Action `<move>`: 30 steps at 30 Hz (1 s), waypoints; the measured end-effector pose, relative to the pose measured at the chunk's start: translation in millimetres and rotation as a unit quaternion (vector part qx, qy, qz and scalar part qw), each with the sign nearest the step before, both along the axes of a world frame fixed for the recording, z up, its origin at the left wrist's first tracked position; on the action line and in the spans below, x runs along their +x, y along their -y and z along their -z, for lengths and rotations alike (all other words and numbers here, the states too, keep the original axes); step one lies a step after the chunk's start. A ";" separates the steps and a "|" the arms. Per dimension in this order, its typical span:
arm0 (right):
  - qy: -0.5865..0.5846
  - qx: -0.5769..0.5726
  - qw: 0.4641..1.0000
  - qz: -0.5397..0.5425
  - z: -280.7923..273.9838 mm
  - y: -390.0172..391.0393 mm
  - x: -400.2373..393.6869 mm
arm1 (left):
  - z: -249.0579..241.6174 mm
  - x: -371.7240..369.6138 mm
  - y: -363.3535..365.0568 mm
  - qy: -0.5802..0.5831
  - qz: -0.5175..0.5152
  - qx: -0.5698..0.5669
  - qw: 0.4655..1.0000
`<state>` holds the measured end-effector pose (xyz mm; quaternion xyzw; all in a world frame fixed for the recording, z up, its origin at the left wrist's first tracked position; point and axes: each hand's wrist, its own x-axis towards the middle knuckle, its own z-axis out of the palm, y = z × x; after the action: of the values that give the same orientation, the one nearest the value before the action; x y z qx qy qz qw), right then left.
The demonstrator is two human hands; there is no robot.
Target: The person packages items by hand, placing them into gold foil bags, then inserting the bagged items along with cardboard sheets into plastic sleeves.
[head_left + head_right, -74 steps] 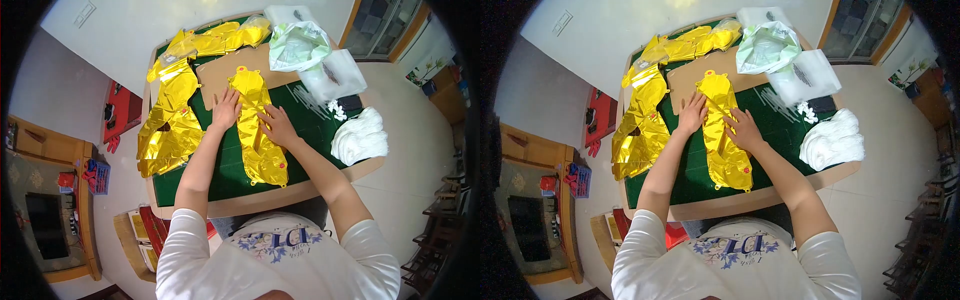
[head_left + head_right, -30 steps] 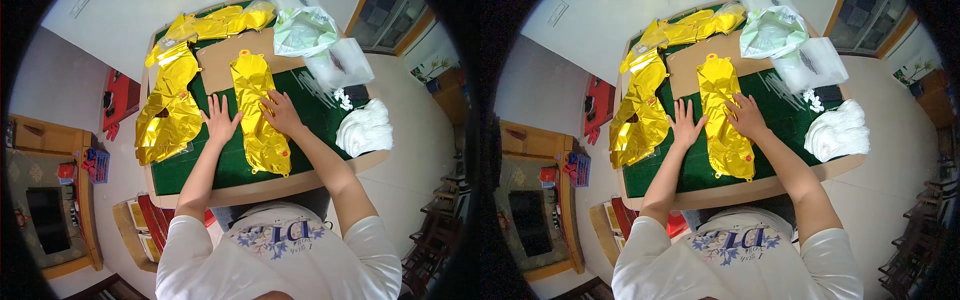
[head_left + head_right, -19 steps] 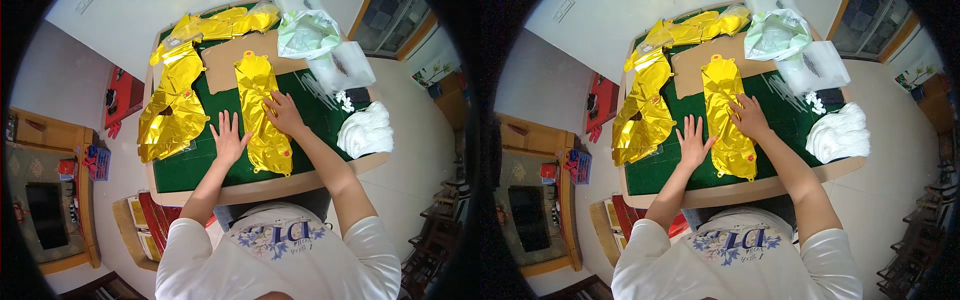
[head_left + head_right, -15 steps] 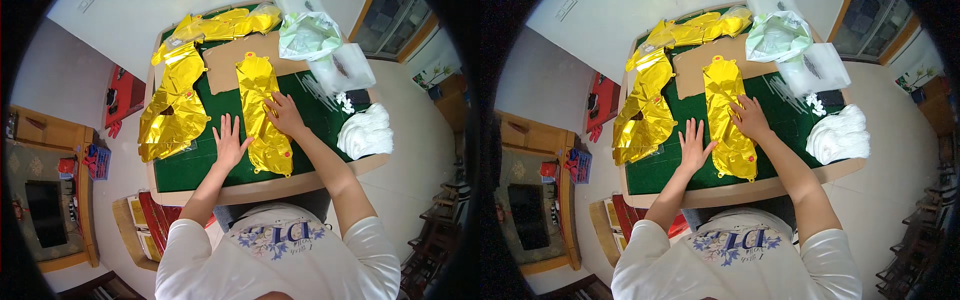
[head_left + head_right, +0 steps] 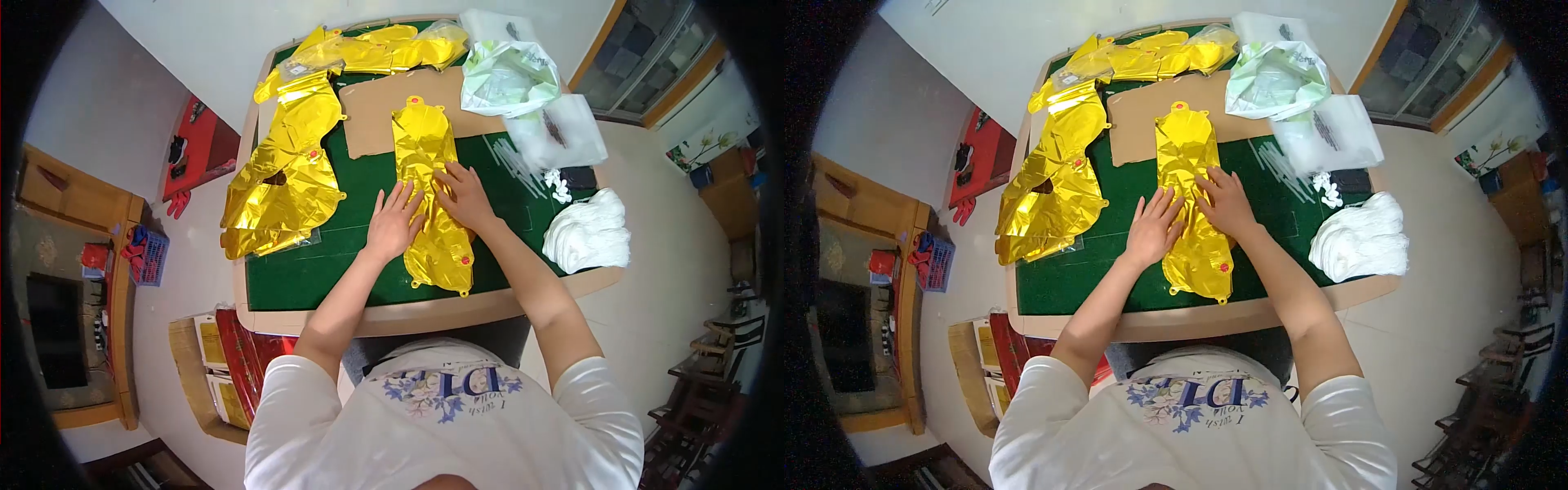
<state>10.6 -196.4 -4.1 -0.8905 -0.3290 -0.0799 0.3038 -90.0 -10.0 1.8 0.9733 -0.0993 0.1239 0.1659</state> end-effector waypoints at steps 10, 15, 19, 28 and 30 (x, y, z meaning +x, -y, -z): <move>-0.137 -0.064 0.967 0.206 -31.1 36.8 -51.5 | 4.0 0.1 -0.4 0.005 -0.008 0.009 1.000; -0.377 0.137 0.914 0.060 -60.7 25.6 -59.9 | 5.2 0.7 -1.7 0.008 -0.011 0.041 0.999; -0.142 0.150 0.977 0.042 -34.0 25.6 -53.7 | 7.7 -1.0 -1.5 0.006 -0.013 0.042 0.999; -0.013 0.003 0.998 -0.064 -36.4 11.7 -62.3 | 4.5 -0.2 -3.0 -0.010 -0.004 0.034 0.999; 0.022 -0.073 0.991 -0.112 -34.2 9.2 -57.8 | 1.1 -1.0 -4.7 -0.031 -0.003 0.085 0.996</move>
<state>-47.3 -205.7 30.1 -0.8658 -0.4384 -0.0408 0.2377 -91.1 -5.3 0.7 0.9875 -0.1009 0.0856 0.0854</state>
